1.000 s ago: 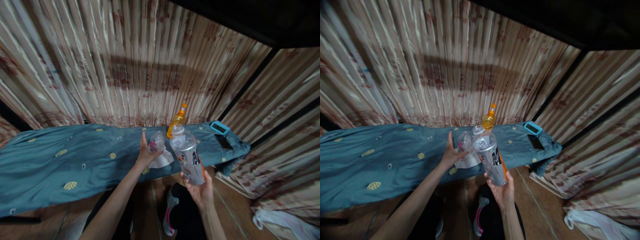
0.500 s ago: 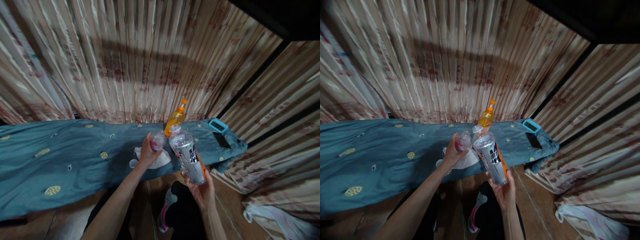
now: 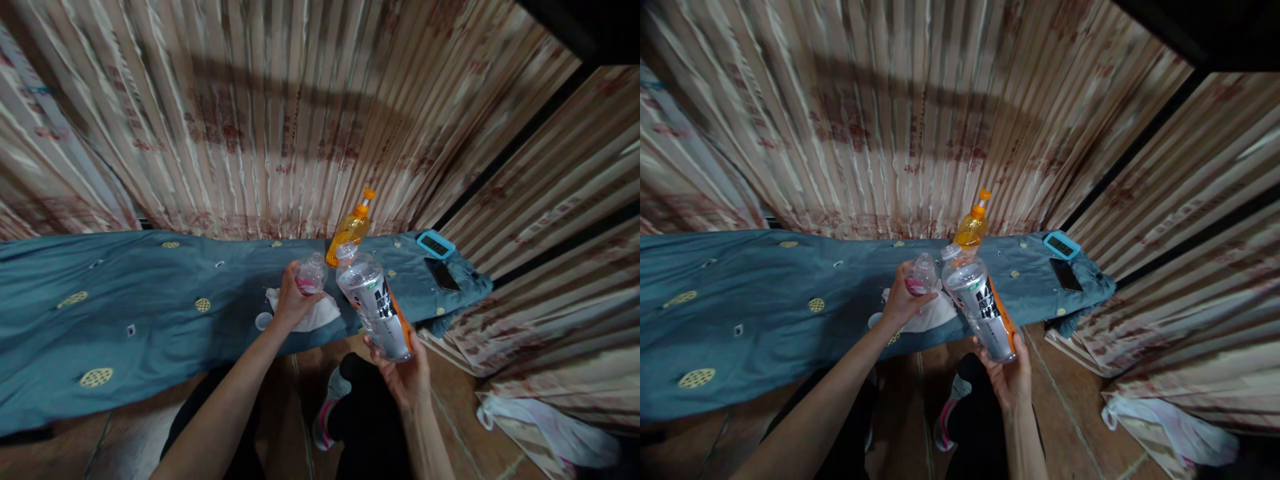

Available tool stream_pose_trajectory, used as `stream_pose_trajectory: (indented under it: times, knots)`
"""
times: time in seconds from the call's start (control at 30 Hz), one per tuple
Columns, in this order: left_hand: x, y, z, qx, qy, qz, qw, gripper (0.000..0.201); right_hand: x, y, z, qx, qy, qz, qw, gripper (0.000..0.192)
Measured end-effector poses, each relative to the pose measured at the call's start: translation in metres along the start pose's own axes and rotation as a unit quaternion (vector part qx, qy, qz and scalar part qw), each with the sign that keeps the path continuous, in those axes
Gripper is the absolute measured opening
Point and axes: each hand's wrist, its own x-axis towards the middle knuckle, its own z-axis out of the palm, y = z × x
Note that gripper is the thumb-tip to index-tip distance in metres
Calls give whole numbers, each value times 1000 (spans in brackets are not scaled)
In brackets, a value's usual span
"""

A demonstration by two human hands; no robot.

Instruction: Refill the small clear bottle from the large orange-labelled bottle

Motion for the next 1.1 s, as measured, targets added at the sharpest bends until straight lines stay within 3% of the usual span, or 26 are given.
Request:
stream_pose_trajectory:
  times: [0.2,0.5,1.1]
  knots:
    - [-1,-1,-2,-50,-24,-15,998,69,-3,-1,1,-9,9,3,1000,63]
    - [4,-6,-13,-28,-50,-14,998,51,-12,-5,7,-26,22,-21,999,65]
    - [-2,8,-12,37,-74,20,996,55,-14,-6,-7,-57,66,-34,996,64]
